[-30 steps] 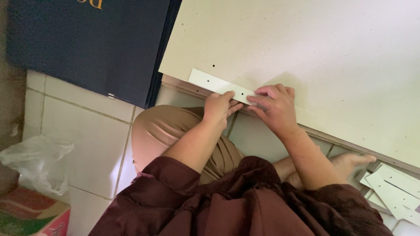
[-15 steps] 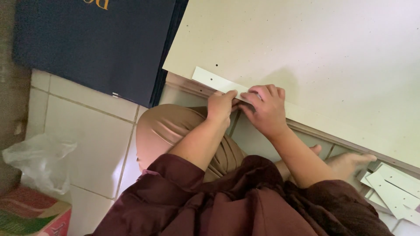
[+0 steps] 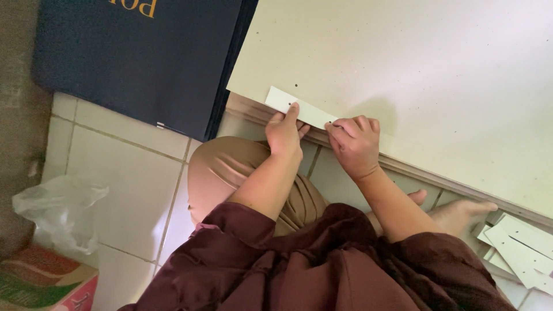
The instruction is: The person sits on the floor and assembles a dark blue paper cover with gold lettering onto a large white board. They align the cover, smooth it down, and then use a small wooden stick to apply adhesive to the board's edge before pressing the cover into place.
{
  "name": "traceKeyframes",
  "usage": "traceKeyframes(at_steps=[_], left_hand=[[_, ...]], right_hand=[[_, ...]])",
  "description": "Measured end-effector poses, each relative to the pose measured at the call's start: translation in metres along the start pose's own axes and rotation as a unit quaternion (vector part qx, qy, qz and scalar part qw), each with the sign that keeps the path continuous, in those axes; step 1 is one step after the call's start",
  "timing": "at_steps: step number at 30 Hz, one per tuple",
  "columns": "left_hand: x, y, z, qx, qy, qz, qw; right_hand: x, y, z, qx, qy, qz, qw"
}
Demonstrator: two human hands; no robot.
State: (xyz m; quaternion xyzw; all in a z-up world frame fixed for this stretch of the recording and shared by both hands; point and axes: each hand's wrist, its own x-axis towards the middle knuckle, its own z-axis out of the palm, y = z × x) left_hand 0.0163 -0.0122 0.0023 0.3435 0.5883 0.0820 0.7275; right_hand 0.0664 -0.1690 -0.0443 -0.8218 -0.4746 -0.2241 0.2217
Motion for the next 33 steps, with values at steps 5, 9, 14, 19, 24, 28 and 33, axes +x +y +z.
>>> traceKeyframes(at_steps=[5,9,14,19,24,28,33], left_hand=[[-0.011,0.006,-0.001,0.003,0.011,0.003,1.0],[0.002,-0.006,-0.002,-0.001,0.007,0.012,1.0],[0.005,-0.01,-0.002,0.003,0.006,0.016,1.0],[0.003,-0.013,0.002,0.01,0.007,0.015,1.0],[0.005,-0.014,0.006,0.022,0.007,0.015,1.0],[0.004,-0.015,0.003,0.032,0.017,0.004,0.999],[0.021,-0.031,-0.006,0.045,0.017,-0.011,0.999]], right_hand=[[-0.005,0.0,-0.002,-0.002,-0.005,0.019,1.0],[-0.008,0.0,-0.006,0.005,-0.026,0.036,0.999],[-0.007,0.0,-0.007,0.043,-0.071,0.083,0.993],[0.027,-0.005,-0.011,0.134,-0.138,0.11,0.975],[0.035,-0.003,0.0,0.144,-0.183,0.092,0.968],[0.031,-0.025,-0.023,0.193,-0.13,0.17,0.958],[-0.005,-0.086,-0.023,0.478,-0.047,0.693,0.538]])
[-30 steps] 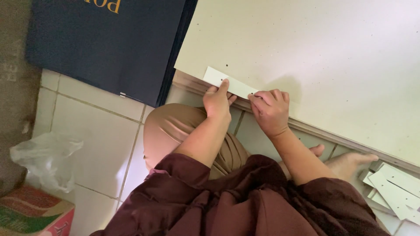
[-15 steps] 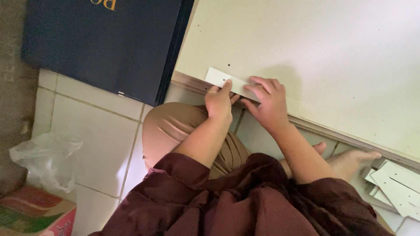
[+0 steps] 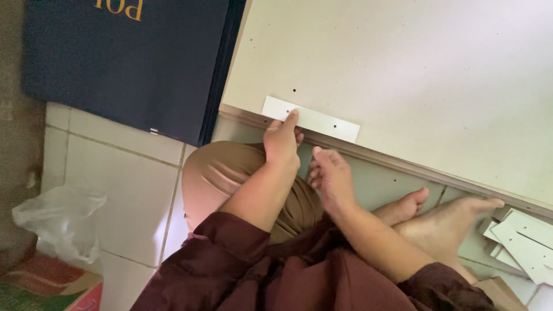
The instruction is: The person sits on the floor and assembles a dark blue paper cover with gold lettering onto a large white board. They align the cover, smooth it down, and then use a small wooden stick to apply adhesive to the board's edge before pressing the cover into place.
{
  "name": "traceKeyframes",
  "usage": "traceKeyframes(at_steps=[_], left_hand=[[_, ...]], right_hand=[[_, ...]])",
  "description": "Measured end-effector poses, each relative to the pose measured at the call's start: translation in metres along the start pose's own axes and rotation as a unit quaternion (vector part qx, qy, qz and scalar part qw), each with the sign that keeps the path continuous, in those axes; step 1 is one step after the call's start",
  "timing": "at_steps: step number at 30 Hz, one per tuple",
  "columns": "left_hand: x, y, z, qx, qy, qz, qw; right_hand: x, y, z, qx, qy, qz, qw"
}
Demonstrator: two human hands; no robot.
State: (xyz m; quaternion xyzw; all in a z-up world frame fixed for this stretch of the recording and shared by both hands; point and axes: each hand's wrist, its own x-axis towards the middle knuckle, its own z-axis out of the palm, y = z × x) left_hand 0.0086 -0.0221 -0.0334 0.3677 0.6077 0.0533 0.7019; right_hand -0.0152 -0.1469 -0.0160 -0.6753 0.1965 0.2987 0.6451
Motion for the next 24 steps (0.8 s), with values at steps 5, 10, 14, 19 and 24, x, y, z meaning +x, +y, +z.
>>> traceKeyframes(at_steps=[5,10,14,19,24], left_hand=[[-0.009,0.001,-0.001,0.05,0.02,0.011,0.998],[-0.016,0.011,0.002,0.069,0.016,-0.002,0.997],[-0.01,0.003,0.0,0.05,0.02,0.002,0.999],[-0.011,0.004,0.002,0.028,0.02,-0.001,0.999],[-0.012,0.003,0.0,0.042,0.028,-0.008,0.999]], right_hand=[[0.003,-0.029,0.019,0.246,-0.01,0.164,0.955],[0.032,-0.033,0.026,0.316,0.033,0.193,0.928],[0.032,-0.034,0.028,0.308,0.064,0.194,0.929],[0.037,-0.031,0.026,0.309,0.07,0.192,0.929],[0.042,-0.023,0.025,0.289,0.088,0.188,0.935]])
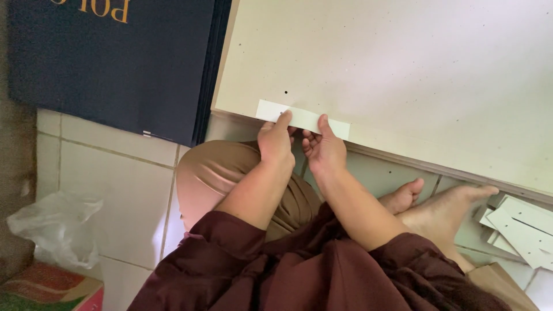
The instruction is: The person sits on the floor and assembles a dark blue paper cover with gold lettering onto a large white board. They align the cover, smooth it down, and then use a small wooden stick to apply adhesive to the board's edge before pressing the cover into place.
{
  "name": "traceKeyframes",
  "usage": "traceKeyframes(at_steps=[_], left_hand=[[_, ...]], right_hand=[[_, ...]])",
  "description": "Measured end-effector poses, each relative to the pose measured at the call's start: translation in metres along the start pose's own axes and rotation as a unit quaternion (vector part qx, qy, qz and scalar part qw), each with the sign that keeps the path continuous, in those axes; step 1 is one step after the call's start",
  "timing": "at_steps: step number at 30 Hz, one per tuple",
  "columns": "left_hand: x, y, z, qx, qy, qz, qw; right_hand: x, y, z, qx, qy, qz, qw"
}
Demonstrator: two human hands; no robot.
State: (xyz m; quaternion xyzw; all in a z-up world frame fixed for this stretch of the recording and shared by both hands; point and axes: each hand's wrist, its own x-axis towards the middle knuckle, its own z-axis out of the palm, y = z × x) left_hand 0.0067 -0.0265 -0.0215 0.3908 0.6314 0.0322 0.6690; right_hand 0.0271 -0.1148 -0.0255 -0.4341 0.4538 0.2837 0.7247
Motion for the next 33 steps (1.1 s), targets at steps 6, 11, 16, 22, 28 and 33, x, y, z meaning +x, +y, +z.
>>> traceKeyframes(at_steps=[6,11,16,22,28,33], left_hand=[[0.0,-0.002,0.002,0.013,-0.001,0.027,1.0],[-0.012,-0.001,0.007,0.031,-0.032,0.021,0.999],[-0.019,0.001,0.006,0.042,-0.027,0.053,0.997],[-0.017,-0.005,0.004,0.066,-0.039,0.07,0.995],[-0.015,-0.008,0.006,0.065,-0.038,0.072,0.995],[-0.006,-0.011,0.006,0.065,-0.032,0.074,0.995]], right_hand=[[-0.005,0.004,0.01,-0.014,0.014,-0.031,0.999],[0.004,0.01,0.005,-0.03,0.051,-0.052,0.997],[0.005,0.01,0.003,-0.029,0.058,-0.067,0.996],[0.003,0.006,-0.002,-0.033,0.067,-0.095,0.993],[0.002,0.007,-0.005,-0.035,0.057,-0.106,0.992],[0.007,0.009,-0.001,-0.033,0.044,-0.103,0.993]])
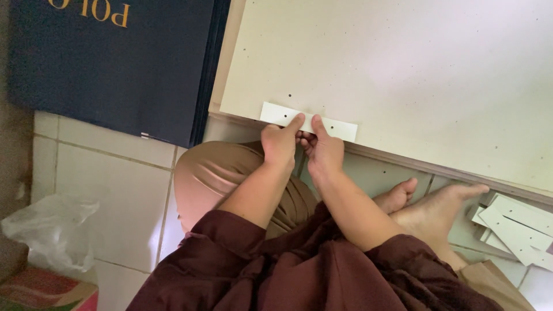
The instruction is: The person sits on the floor and assembles a dark blue paper cover with gold lettering onto a large white board. They align the cover, smooth it down, and then use a small wooden stick to apply adhesive to the board's edge before pressing the cover into place.
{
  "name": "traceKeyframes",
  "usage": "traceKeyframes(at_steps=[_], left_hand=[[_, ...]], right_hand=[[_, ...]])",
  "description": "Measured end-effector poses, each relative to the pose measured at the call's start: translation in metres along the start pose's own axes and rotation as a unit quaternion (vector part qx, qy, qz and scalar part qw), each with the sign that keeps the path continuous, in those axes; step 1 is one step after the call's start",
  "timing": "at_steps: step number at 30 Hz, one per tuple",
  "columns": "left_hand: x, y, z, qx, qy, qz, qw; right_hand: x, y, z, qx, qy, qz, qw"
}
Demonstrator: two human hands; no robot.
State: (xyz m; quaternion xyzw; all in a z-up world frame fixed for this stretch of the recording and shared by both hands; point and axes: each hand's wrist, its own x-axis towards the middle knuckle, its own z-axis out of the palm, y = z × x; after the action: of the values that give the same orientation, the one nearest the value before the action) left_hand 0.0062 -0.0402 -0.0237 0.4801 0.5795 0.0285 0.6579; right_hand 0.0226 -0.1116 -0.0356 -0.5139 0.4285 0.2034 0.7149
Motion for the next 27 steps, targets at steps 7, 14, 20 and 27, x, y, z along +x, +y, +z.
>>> traceKeyframes(at_steps=[7,14,20,27], left_hand=[[-0.011,0.026,-0.002,-0.049,0.061,-0.011,0.997],[-0.014,0.022,-0.002,-0.038,0.051,-0.03,0.997],[-0.003,0.003,0.002,-0.02,0.017,-0.038,0.999],[0.001,0.004,0.002,-0.003,0.031,-0.021,0.999]], right_hand=[[-0.026,-0.014,0.01,0.024,0.008,0.04,0.999],[-0.018,-0.008,0.006,0.024,-0.001,0.066,0.998],[-0.014,0.0,-0.002,0.02,-0.002,0.065,0.998],[-0.008,0.006,-0.003,0.004,-0.016,0.044,0.999]])
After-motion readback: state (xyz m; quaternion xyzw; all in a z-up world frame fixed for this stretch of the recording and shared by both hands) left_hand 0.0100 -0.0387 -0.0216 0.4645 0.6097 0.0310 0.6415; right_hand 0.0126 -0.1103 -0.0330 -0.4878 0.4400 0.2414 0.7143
